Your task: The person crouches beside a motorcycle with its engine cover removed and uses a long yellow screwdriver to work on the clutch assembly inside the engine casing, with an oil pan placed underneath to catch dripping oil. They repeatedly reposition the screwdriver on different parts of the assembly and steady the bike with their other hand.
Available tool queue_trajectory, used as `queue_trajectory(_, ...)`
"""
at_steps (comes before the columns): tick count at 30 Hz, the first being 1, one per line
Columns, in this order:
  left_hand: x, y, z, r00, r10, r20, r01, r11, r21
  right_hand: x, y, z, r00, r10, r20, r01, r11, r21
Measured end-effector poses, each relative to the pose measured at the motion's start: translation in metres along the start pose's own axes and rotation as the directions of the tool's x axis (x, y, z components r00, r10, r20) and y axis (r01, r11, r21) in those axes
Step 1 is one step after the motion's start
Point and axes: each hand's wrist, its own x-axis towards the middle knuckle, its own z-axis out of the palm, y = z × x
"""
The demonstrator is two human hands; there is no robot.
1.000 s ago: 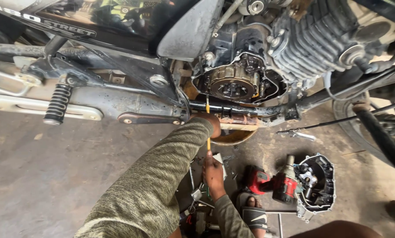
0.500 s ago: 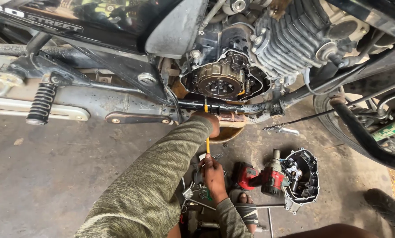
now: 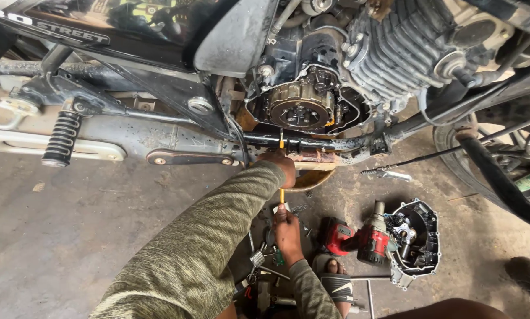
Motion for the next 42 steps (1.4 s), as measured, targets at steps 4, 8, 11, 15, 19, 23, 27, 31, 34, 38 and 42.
queue_trajectory(4,0.003,0.0,0.006,0.999,-0.017,-0.037,0.018,1.0,0.016,0.006,0.014,0.002,0.997,-0.082,0.007,0.081,0.994,0.079)
queue_trajectory(8,-0.004,0.003,-0.003,0.998,-0.021,-0.053,0.021,1.0,-0.013,-0.015,-0.03,0.003,0.995,0.097,0.022,-0.099,0.992,0.082)
queue_trajectory(11,-0.014,0.007,-0.009,0.999,-0.032,-0.042,0.03,0.999,-0.044,-0.02,-0.038,0.002,0.993,0.113,0.032,-0.116,0.989,0.093)
queue_trajectory(15,-0.005,0.007,-0.004,0.998,-0.037,-0.045,0.036,0.999,-0.032,-0.025,-0.046,0.002,0.99,0.141,0.021,-0.142,0.987,0.077)
queue_trajectory(19,-0.008,0.005,-0.006,0.998,-0.023,-0.064,0.021,0.999,-0.043,-0.028,-0.045,0.013,0.987,0.163,0.008,-0.163,0.977,0.138)
queue_trajectory(23,-0.006,0.0,-0.004,0.997,-0.04,-0.065,0.035,0.997,-0.076,-0.021,-0.023,0.029,1.0,-0.003,0.007,0.001,0.983,0.182)
queue_trajectory(27,0.0,0.002,-0.001,0.997,-0.062,-0.052,0.059,0.996,-0.068,-0.023,-0.035,0.041,0.994,0.032,-0.101,-0.031,0.999,0.007)
queue_trajectory(31,-0.002,0.004,0.0,0.999,-0.038,-0.031,0.036,0.999,-0.038,-0.019,-0.031,0.046,0.993,0.044,-0.111,-0.039,0.998,0.052)
queue_trajectory(34,-0.007,0.005,-0.003,0.999,-0.038,-0.034,0.036,0.998,-0.056,-0.015,-0.026,0.047,0.994,0.016,-0.105,-0.007,0.996,0.086)
queue_trajectory(38,-0.008,0.007,-0.004,0.999,-0.034,-0.025,0.033,0.999,-0.033,0.005,0.009,0.046,0.993,-0.045,-0.109,0.049,0.998,0.041)
queue_trajectory(42,-0.006,0.009,-0.001,0.994,-0.113,0.004,0.113,0.993,-0.021,0.036,0.009,0.029,0.984,0.17,-0.06,-0.149,0.955,0.257)
